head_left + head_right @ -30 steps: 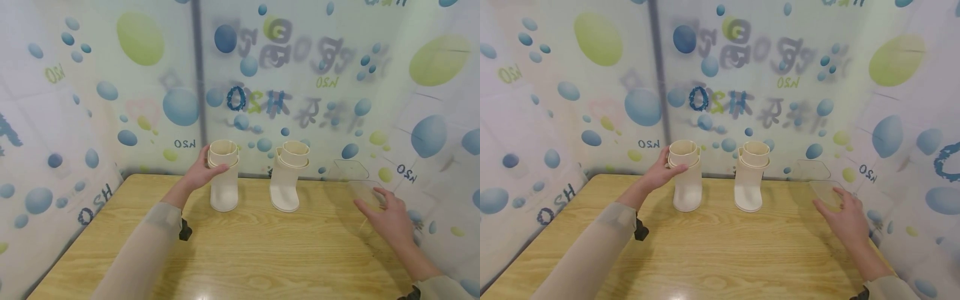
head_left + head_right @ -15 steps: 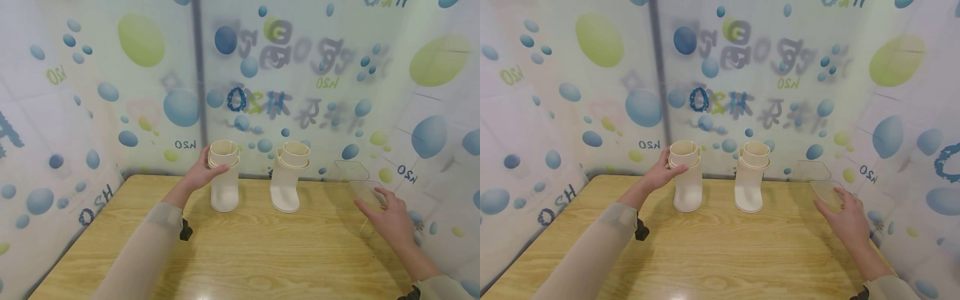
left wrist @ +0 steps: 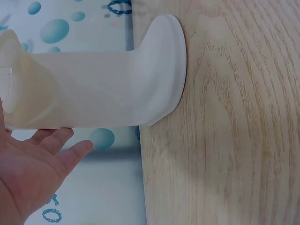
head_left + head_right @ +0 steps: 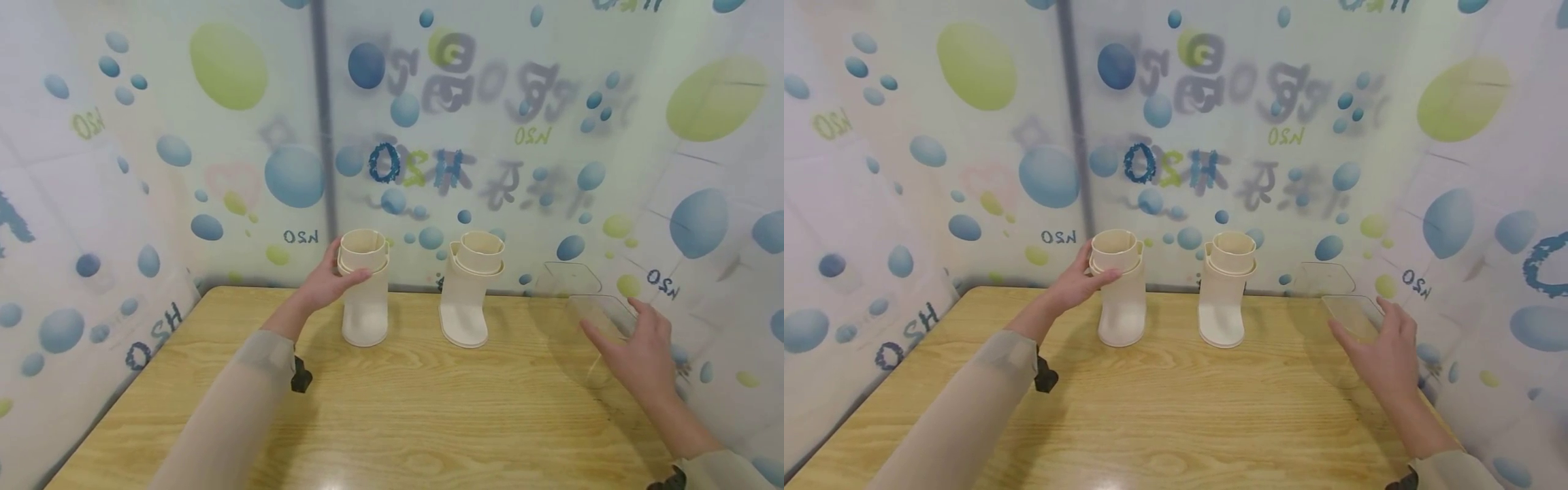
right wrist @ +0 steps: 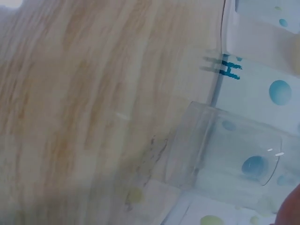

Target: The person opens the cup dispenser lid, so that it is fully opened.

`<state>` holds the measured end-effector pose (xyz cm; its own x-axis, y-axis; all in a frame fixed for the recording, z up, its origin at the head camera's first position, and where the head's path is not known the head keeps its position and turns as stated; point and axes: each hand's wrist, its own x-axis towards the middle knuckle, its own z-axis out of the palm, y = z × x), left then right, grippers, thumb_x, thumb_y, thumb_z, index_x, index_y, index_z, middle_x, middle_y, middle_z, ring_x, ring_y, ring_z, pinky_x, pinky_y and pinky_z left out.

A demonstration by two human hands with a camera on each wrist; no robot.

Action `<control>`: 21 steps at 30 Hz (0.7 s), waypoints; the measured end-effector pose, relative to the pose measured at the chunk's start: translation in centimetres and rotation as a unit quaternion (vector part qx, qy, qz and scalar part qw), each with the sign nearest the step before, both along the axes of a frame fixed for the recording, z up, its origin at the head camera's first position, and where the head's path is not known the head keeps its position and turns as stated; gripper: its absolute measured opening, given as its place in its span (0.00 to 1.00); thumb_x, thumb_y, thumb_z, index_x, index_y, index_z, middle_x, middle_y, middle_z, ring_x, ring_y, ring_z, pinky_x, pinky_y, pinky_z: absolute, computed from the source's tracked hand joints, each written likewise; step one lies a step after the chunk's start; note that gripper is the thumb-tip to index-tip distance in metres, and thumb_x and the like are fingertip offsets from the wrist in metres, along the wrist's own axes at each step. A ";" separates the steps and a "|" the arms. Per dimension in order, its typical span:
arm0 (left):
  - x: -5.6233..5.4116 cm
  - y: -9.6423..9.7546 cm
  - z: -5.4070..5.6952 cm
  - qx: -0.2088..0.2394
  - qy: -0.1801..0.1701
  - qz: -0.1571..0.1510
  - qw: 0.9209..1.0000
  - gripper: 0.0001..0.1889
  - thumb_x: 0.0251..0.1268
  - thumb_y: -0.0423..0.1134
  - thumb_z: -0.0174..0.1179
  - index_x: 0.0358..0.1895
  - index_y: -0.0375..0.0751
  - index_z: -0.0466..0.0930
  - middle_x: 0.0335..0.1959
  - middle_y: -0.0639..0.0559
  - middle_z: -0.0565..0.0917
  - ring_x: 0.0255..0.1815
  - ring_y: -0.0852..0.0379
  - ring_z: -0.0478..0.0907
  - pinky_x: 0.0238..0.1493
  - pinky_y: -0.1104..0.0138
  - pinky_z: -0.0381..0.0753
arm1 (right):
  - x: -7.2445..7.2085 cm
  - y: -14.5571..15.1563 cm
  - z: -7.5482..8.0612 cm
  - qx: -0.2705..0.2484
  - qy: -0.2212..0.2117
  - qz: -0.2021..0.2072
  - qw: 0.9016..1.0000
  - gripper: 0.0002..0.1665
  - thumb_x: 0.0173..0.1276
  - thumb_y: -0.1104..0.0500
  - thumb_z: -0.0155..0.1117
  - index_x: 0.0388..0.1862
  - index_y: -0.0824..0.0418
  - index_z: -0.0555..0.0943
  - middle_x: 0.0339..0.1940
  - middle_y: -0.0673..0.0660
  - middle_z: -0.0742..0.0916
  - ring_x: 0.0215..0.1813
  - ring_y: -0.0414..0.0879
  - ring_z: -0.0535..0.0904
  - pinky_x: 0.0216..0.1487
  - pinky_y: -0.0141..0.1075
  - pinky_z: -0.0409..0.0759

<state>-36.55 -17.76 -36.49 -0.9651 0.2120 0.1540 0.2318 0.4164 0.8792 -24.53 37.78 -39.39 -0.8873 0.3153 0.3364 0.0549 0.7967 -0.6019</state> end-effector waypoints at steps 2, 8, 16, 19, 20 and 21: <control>0.0 -0.1 0.1 0.001 0.003 -0.005 1.000 0.61 0.74 0.60 0.70 0.92 0.59 0.30 0.86 0.30 0.61 0.85 0.29 0.62 0.83 0.33 0.62 | 0.1 -0.5 0.3 -0.004 0.025 0.004 1.000 0.65 0.75 0.31 0.68 0.91 0.67 0.49 0.88 0.79 0.53 0.83 0.78 0.54 0.71 0.78 0.62; 0.6 -0.3 0.3 0.004 -0.006 -0.009 1.000 0.60 0.75 0.61 0.68 0.92 0.60 0.29 0.89 0.32 0.56 0.88 0.30 0.57 0.85 0.33 0.59 | 0.4 -2.5 1.3 -0.007 0.079 0.035 0.996 0.56 0.77 0.38 0.68 0.90 0.64 0.56 0.89 0.73 0.58 0.85 0.74 0.55 0.72 0.78 0.62; 2.7 -1.6 -0.6 -0.013 -0.020 0.005 1.000 0.61 0.76 0.68 0.63 0.92 0.48 0.30 0.92 0.34 0.49 0.91 0.30 0.52 0.85 0.36 0.63 | 0.9 -5.6 2.1 0.027 0.116 0.122 0.985 0.46 0.81 0.45 0.65 0.87 0.66 0.62 0.87 0.76 0.62 0.84 0.79 0.57 0.71 0.81 0.60; 3.9 -2.3 -1.2 -0.021 -0.005 0.004 1.000 0.57 0.79 0.66 0.62 0.92 0.45 0.35 0.91 0.33 0.49 0.90 0.29 0.52 0.85 0.36 0.62 | 0.8 -6.9 2.1 0.059 0.127 0.162 0.977 0.45 0.80 0.47 0.67 0.85 0.68 0.65 0.84 0.78 0.66 0.81 0.80 0.61 0.70 0.81 0.62; 4.2 -2.4 -1.4 -0.020 0.000 0.003 1.000 0.55 0.80 0.64 0.62 0.92 0.44 0.37 0.91 0.33 0.50 0.90 0.29 0.53 0.85 0.36 0.62 | 0.8 -7.3 2.1 0.068 0.127 0.172 0.974 0.44 0.80 0.47 0.68 0.84 0.68 0.66 0.83 0.78 0.67 0.80 0.80 0.62 0.70 0.80 0.63; 4.6 -2.6 -1.6 -0.021 0.004 0.001 1.000 0.54 0.81 0.63 0.62 0.92 0.44 0.38 0.91 0.32 0.51 0.90 0.29 0.53 0.85 0.36 0.62 | 0.8 -7.7 2.1 0.077 0.123 0.180 0.973 0.44 0.81 0.47 0.68 0.85 0.67 0.66 0.82 0.78 0.68 0.80 0.79 0.63 0.69 0.80 0.65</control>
<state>-31.98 -20.37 -38.06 -0.9641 0.2168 0.1534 0.2385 0.4529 0.8591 -23.76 30.13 -37.30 -0.8182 -0.0716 0.5704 -0.3746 0.8191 -0.4344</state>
